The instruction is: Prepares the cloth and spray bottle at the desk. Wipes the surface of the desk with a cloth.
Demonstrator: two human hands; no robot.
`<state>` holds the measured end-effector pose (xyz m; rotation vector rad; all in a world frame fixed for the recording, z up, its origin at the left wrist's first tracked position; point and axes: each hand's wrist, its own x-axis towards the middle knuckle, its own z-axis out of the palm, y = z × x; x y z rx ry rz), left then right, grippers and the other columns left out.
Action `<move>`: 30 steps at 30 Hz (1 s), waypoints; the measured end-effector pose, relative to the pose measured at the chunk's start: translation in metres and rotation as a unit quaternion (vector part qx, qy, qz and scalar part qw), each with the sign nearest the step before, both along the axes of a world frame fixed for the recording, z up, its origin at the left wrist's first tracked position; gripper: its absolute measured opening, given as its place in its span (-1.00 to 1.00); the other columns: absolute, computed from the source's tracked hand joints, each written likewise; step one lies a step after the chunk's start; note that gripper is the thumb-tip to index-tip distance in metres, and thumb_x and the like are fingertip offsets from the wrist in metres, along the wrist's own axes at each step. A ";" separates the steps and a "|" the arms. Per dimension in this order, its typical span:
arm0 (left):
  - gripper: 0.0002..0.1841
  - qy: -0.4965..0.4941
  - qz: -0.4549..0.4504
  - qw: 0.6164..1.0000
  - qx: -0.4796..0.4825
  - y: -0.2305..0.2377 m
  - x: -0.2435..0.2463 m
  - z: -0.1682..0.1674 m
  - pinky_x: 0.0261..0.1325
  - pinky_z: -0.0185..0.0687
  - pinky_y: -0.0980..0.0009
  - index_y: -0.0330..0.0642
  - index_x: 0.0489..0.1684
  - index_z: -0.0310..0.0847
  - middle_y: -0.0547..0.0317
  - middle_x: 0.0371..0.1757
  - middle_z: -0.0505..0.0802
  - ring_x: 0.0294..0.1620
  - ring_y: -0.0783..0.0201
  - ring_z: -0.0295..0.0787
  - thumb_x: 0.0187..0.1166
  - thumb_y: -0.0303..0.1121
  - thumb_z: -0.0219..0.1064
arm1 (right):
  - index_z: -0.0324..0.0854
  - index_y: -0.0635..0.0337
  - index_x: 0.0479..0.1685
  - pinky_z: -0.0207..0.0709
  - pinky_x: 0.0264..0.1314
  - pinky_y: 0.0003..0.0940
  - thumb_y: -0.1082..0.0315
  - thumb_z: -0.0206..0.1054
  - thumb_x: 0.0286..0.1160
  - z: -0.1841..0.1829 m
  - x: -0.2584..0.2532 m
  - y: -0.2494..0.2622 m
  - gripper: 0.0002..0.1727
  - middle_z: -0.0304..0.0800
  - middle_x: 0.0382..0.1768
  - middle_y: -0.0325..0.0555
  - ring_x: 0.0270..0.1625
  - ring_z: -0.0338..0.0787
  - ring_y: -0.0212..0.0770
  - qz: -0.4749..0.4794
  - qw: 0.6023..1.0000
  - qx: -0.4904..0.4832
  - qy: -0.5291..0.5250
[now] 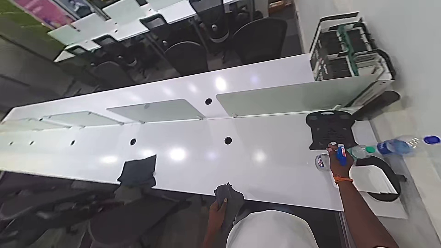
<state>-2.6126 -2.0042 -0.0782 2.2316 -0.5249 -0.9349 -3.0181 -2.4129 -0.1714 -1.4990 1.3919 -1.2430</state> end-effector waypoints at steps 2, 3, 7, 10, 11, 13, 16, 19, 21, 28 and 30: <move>-0.74 -0.015 0.022 1.000 -0.002 0.010 -0.015 -0.011 -0.17 0.82 0.29 -0.27 -0.20 0.78 0.11 -0.42 0.89 -0.39 0.34 0.86 0.68 -0.23 0.31 | 0.65 0.57 0.15 0.70 0.25 -0.34 0.36 0.34 0.52 0.006 0.019 0.001 -0.60 0.84 0.03 0.24 0.05 0.85 -0.23 0.025 0.999 0.002 0.020; -0.73 -0.022 0.033 0.999 0.004 0.015 -0.021 -0.015 -0.14 0.82 0.28 -0.26 -0.19 0.79 0.11 -0.41 0.88 -0.38 0.33 0.85 0.68 -0.22 0.31 | 0.64 0.57 0.15 0.70 0.22 -0.35 0.35 0.35 0.51 0.010 0.030 0.004 -0.60 0.83 0.01 0.24 0.03 0.84 -0.24 0.049 0.998 0.004 0.026; -0.71 -0.044 0.106 0.993 0.021 0.044 -0.036 -0.024 -0.09 0.76 0.19 -0.29 -0.18 0.76 0.04 -0.39 0.85 -0.34 0.26 0.83 0.69 -0.20 0.31 | 0.66 0.49 0.02 0.69 0.05 -0.44 0.31 0.34 0.48 0.030 0.082 0.018 -0.65 0.81 -0.14 0.07 -0.12 0.79 -0.35 0.197 0.980 -0.001 0.021; -0.72 -0.042 0.175 0.984 0.017 0.066 -0.043 -0.028 -0.11 0.78 0.19 -0.30 -0.16 0.77 0.03 -0.39 0.86 -0.35 0.25 0.84 0.70 -0.22 0.31 | 0.68 0.41 -0.10 0.67 -0.02 -0.54 0.28 0.35 0.48 0.046 0.123 0.025 -0.71 0.80 -0.24 -0.09 -0.17 0.76 -0.47 0.288 0.958 -0.017 0.001; -0.71 -0.041 0.189 0.981 0.021 0.073 -0.046 -0.028 -0.11 0.77 0.18 -0.31 -0.17 0.76 0.03 -0.40 0.86 -0.36 0.24 0.83 0.70 -0.22 0.31 | 0.67 0.42 -0.07 0.71 0.02 -0.47 0.29 0.34 0.49 0.048 0.133 0.026 -0.70 0.81 -0.18 -0.06 -0.13 0.79 -0.40 0.303 0.953 -0.004 -0.022; -0.71 -0.037 0.211 0.976 0.028 0.084 -0.048 -0.029 -0.11 0.77 0.18 -0.31 -0.17 0.76 0.02 -0.40 0.85 -0.36 0.24 0.83 0.70 -0.21 0.31 | 0.64 0.42 -0.02 0.81 -0.03 -0.31 0.34 0.26 0.54 0.048 0.149 0.026 -0.73 0.83 -0.10 -0.03 -0.12 0.86 -0.25 0.307 0.947 0.039 -0.092; -0.70 -0.031 0.229 0.972 0.042 0.098 -0.047 -0.030 -0.17 0.75 0.16 -0.33 -0.23 0.75 0.01 -0.46 0.82 -0.43 0.22 0.79 0.69 -0.22 0.33 | 0.64 0.28 -0.14 0.82 -0.14 -0.28 0.33 0.15 0.62 0.049 0.159 0.033 -0.79 0.86 -0.26 -0.18 -0.25 0.87 -0.23 0.270 0.945 0.097 -0.156; -0.70 -0.026 0.231 0.972 0.044 0.110 -0.040 -0.031 -0.21 0.73 0.16 -0.34 -0.27 0.74 0.02 -0.50 0.80 -0.47 0.22 0.76 0.69 -0.22 0.33 | 0.62 0.23 -0.18 0.82 -0.17 -0.34 0.32 0.15 0.61 0.048 0.154 0.047 -0.81 0.83 -0.35 -0.28 -0.30 0.86 -0.30 0.272 0.945 0.123 -0.132; -0.70 -0.026 0.230 0.972 0.035 0.117 -0.028 -0.033 -0.17 0.74 0.16 -0.33 -0.25 0.75 0.02 -0.47 0.82 -0.43 0.22 0.78 0.70 -0.22 0.33 | 0.63 0.24 -0.25 0.79 -0.16 -0.39 0.30 0.22 0.55 0.045 0.146 0.065 -0.82 0.78 -0.44 -0.32 -0.36 0.82 -0.40 0.277 0.951 0.117 -0.074; -0.67 -0.009 0.167 0.985 0.038 0.140 0.037 -0.054 -0.05 0.72 0.06 -0.35 -0.24 0.74 -0.05 -0.41 0.83 -0.32 0.13 0.81 0.69 -0.19 0.33 | 0.70 0.24 -0.44 0.65 -0.17 0.04 -0.01 0.36 0.41 0.034 0.083 0.199 -0.58 0.73 -0.41 0.05 -0.26 0.78 0.03 0.404 0.855 0.026 0.323; -0.67 -0.005 0.147 0.989 0.033 0.147 0.059 -0.056 -0.03 0.74 0.07 -0.32 -0.22 0.75 -0.03 -0.39 0.85 -0.30 0.14 0.83 0.68 -0.17 0.34 | 0.63 0.16 -0.57 0.58 -0.33 -0.02 -0.05 0.33 0.35 0.031 0.073 0.235 -0.57 0.64 -0.53 -0.03 -0.38 0.72 -0.03 0.403 0.848 0.015 0.345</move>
